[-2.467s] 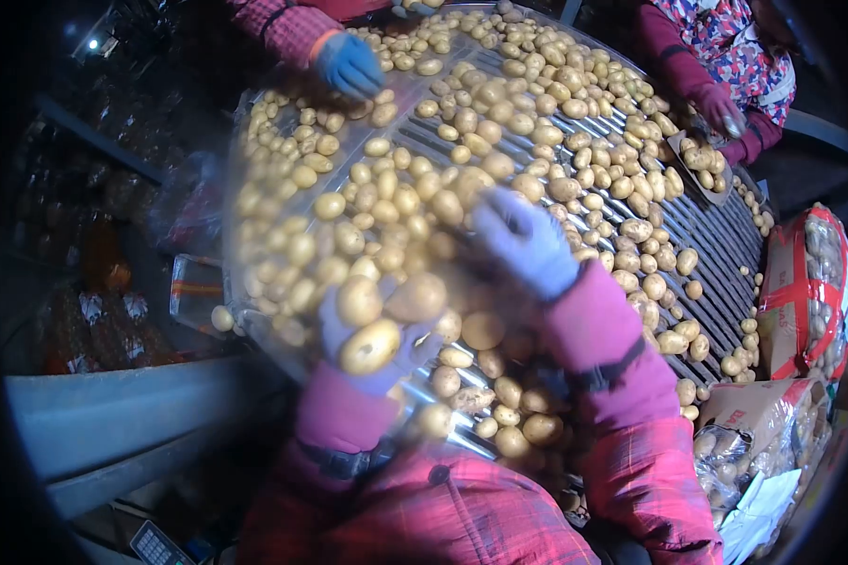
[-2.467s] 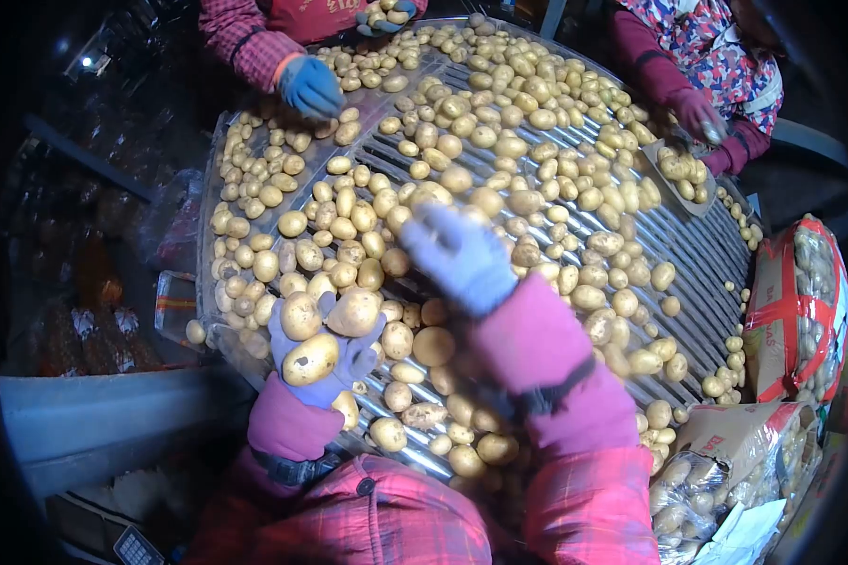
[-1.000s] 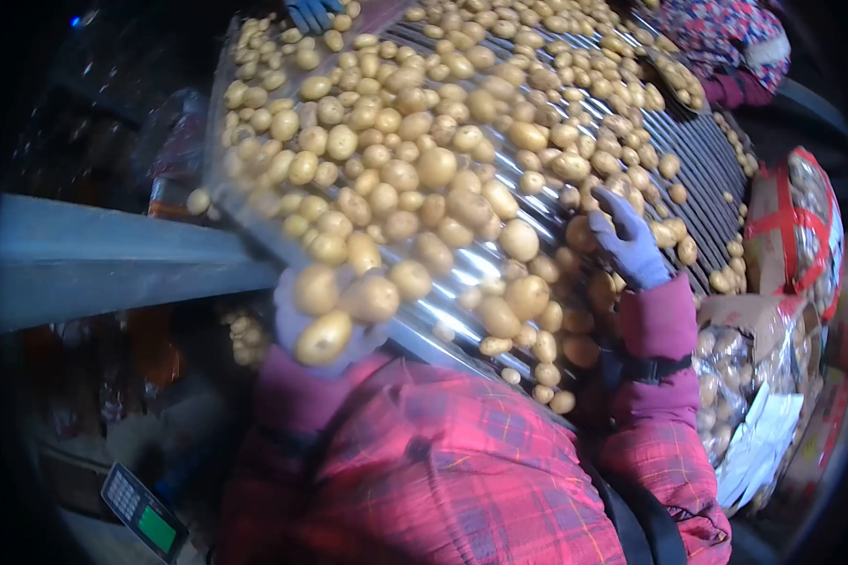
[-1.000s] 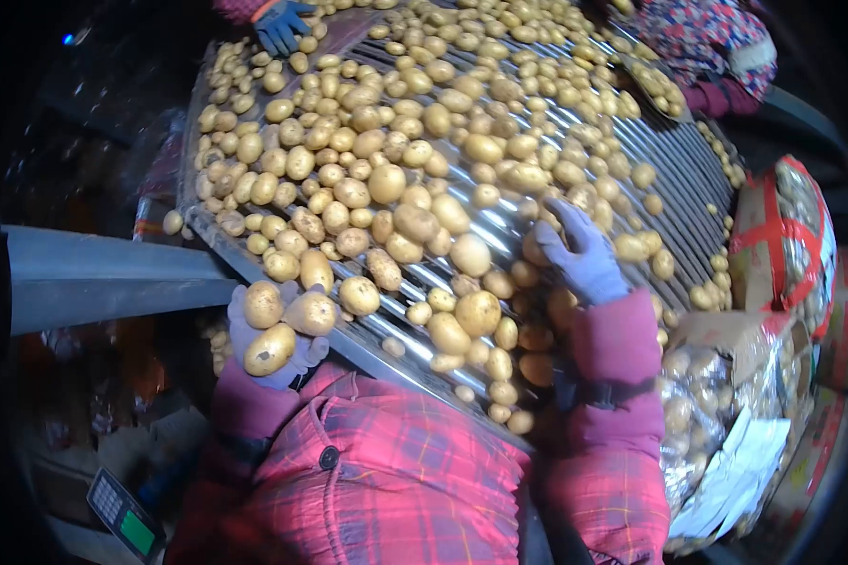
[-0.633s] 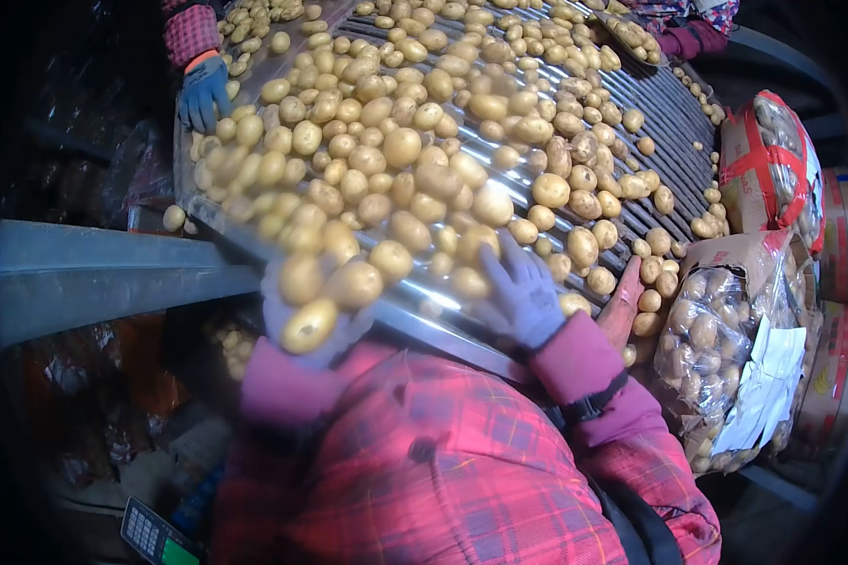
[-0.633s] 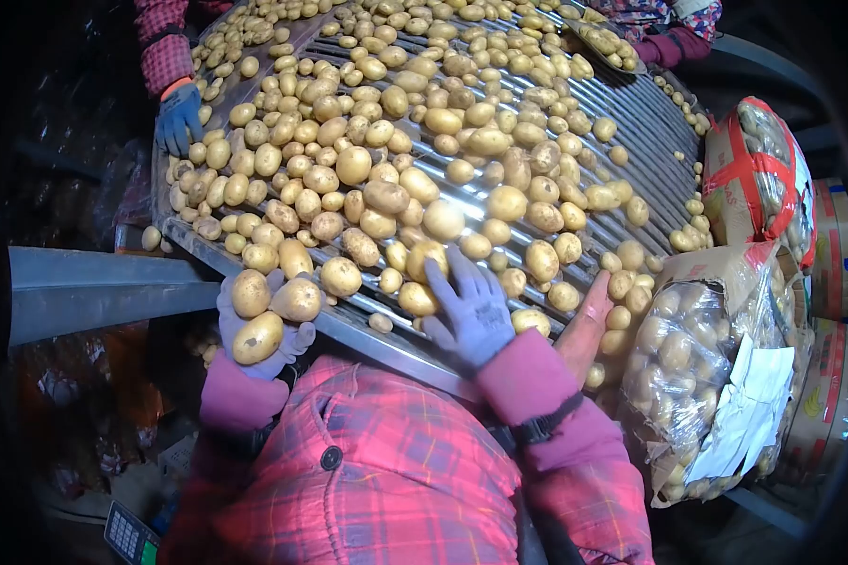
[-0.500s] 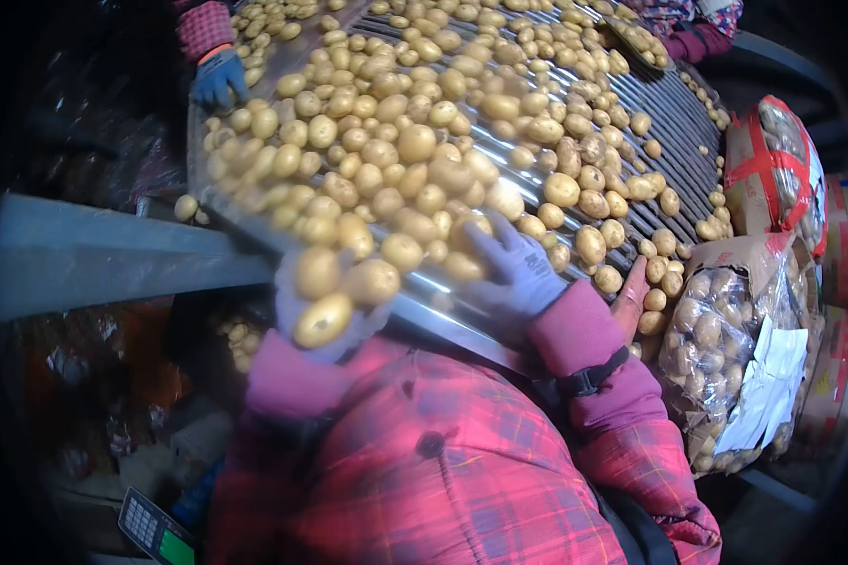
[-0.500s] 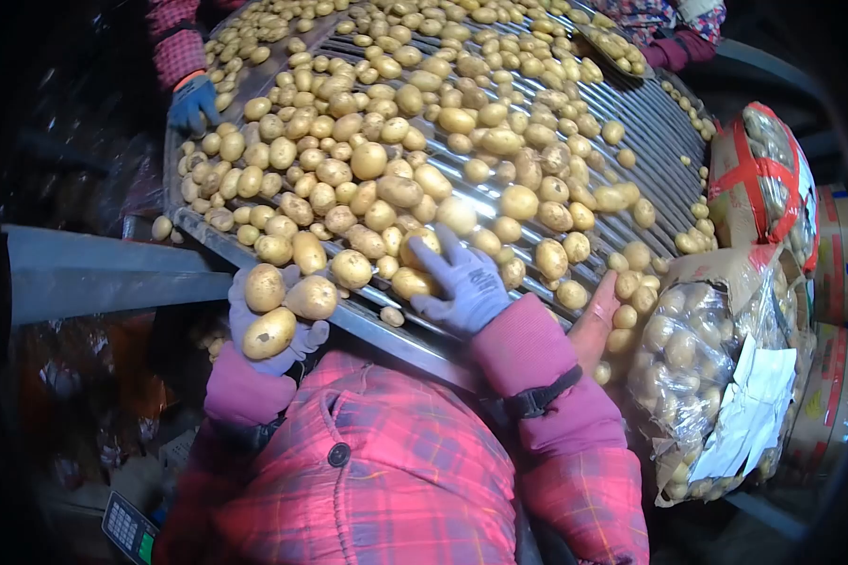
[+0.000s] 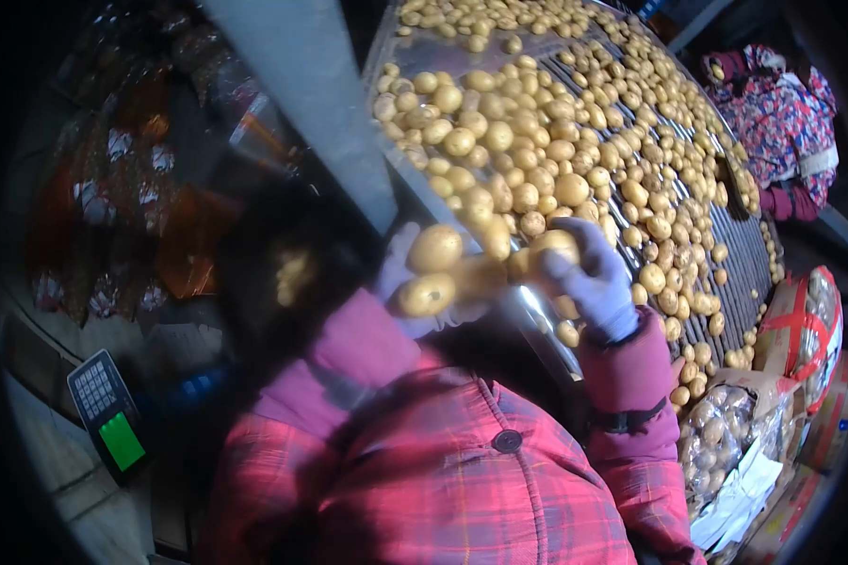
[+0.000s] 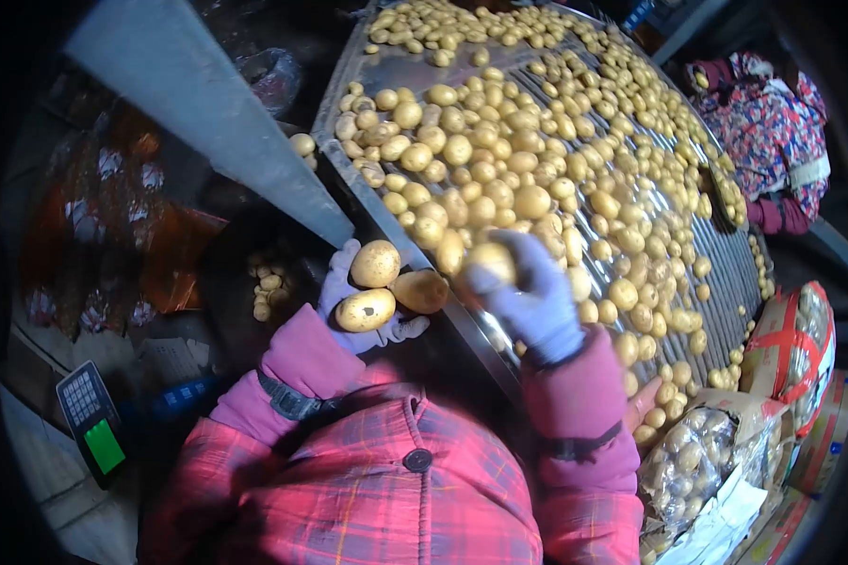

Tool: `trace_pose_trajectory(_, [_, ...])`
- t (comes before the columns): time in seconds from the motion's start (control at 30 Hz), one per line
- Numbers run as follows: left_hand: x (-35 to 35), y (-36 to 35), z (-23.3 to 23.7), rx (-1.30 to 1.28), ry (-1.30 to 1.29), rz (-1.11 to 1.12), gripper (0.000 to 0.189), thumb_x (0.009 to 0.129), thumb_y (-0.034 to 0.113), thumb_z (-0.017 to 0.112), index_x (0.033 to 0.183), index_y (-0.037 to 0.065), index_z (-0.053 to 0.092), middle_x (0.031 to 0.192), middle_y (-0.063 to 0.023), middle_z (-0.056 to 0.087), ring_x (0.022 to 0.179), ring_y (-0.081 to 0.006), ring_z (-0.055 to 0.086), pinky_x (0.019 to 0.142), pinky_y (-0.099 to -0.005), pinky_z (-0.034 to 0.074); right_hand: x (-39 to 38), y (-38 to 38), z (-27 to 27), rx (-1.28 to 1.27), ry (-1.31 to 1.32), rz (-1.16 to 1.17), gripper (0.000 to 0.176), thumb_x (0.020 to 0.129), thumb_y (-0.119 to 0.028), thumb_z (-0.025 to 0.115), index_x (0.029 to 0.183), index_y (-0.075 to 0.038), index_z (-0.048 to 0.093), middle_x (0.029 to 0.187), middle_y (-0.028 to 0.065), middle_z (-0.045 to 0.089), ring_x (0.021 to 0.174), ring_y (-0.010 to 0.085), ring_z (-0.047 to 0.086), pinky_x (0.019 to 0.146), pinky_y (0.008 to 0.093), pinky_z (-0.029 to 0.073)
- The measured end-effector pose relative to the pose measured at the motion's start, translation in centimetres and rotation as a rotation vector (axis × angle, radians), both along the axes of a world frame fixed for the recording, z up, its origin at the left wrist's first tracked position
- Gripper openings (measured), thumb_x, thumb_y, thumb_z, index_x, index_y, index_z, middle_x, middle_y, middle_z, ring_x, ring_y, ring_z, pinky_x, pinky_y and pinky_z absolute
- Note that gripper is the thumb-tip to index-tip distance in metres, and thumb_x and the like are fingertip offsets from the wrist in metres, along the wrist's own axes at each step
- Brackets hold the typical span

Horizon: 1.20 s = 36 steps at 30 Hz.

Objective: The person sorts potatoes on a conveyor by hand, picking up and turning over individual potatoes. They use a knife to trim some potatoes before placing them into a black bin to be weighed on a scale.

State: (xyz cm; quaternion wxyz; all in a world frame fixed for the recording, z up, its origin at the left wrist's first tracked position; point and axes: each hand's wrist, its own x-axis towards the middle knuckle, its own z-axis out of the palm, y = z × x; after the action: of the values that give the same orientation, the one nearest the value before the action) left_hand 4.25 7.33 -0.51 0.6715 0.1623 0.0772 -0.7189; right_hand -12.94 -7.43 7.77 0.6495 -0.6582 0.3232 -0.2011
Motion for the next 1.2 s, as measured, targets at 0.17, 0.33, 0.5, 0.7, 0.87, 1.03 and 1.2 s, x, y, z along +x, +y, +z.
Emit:
trace_pose_trajectory(0.17, [-0.4, 4.1, -10.5, -0.068, -0.172, 0.602, 0.038, 0.097, 0.033, 0.036, 0.123, 0.01, 0.051, 0.122, -0.0139, 0.054, 0.111, -0.031, 0.053, 0.097, -0.0473, 0.044, 8.0, 5.8, -0.3, -0.894, 0.009, 0.464, 0.054, 0.077, -0.03, 0.067, 0.121, -0.001, 0.054, 0.111, 0.0207, 0.057, 0.103, 0.0363, 0.056, 0.091, 0.0422, 0.042])
trace_pose_trajectory(0.33, [2.3, 8.0, -7.7, -0.406, -0.559, 0.495, 0.033, 0.089, 0.021, 0.056, 0.12, 0.012, 0.051, 0.117, -0.0107, 0.055, 0.106, -0.0245, 0.055, 0.09, -0.0398, 0.047, 10.7, 8.1, -1.6, -0.609, -0.104, 0.763, 0.065, 0.08, -0.034, 0.064, 0.128, 0.006, 0.044, 0.123, 0.0263, 0.049, 0.112, 0.0402, 0.051, 0.096, 0.0438, 0.041])
trace_pose_trajectory(0.5, [3.7, 15.4, -2.1, -0.355, 0.156, 0.417, 0.047, 0.082, 0.021, 0.068, 0.124, 0.015, 0.048, 0.129, -0.0106, 0.048, 0.111, -0.0284, 0.052, 0.085, -0.0436, 0.049, 10.9, 6.9, -2.8, -0.749, 0.111, 0.624, 0.048, 0.084, -0.027, 0.057, 0.123, 0.002, 0.051, 0.121, 0.0221, 0.053, 0.113, 0.036, 0.051, 0.096, 0.0416, 0.04])
trace_pose_trajectory(0.7, [8.4, 19.7, -2.8, -0.489, 0.118, 0.945, 0.056, 0.084, 0.042, 0.055, 0.13, 0.014, 0.043, 0.135, -0.0144, 0.043, 0.121, -0.0372, 0.044, 0.09, -0.0538, 0.045, 5.7, 3.4, -9.5, -1.474, 0.292, 0.559, 0.048, 0.078, -0.025, 0.059, 0.121, -0.007, 0.052, 0.131, 0.0175, 0.046, 0.12, 0.0371, 0.044, 0.094, 0.0481, 0.037])
trace_pose_trajectory(0.87, [22.0, 25.4, -3.8, 0.11, -0.027, 1.276, 0.072, 0.076, 0.053, 0.057, 0.13, 0.007, 0.042, 0.129, -0.0196, 0.046, 0.119, -0.0402, 0.044, 0.091, -0.0589, 0.043, 5.2, 3.2, -11.3, -1.522, 0.356, 0.551, 0.05, 0.074, -0.026, 0.062, 0.12, -0.01, 0.052, 0.136, 0.0197, 0.04, 0.126, 0.0412, 0.037, 0.096, 0.0513, 0.035])
trace_pose_trajectory(1.03, [26.0, 25.0, -3.0, 0.348, 0.179, 1.492, 0.058, 0.083, 0.044, 0.054, 0.128, 0.01, 0.043, 0.131, -0.0154, 0.045, 0.121, -0.0368, 0.041, 0.096, -0.0569, 0.039, 6.1, 3.7, -10.9, -1.486, 0.252, 0.49, 0.037, 0.073, -0.019, 0.063, 0.108, -0.01, 0.058, 0.132, 0.0221, 0.043, 0.12, 0.0428, 0.042, 0.093, 0.0512, 0.038])
trace_pose_trajectory(1.2, [19.1, 22.1, -8.6, 0.388, 0.034, 0.962, 0.044, 0.089, 0.038, 0.051, 0.121, 0.009, 0.055, 0.135, -0.0103, 0.048, 0.126, -0.0234, 0.043, 0.099, -0.0457, 0.041, 5.5, 3.5, -11.0, -1.327, 0.305, 0.535, 0.038, 0.074, -0.025, 0.063, 0.109, -0.012, 0.059, 0.136, 0.0178, 0.042, 0.124, 0.0366, 0.041, 0.098, 0.052, 0.035])
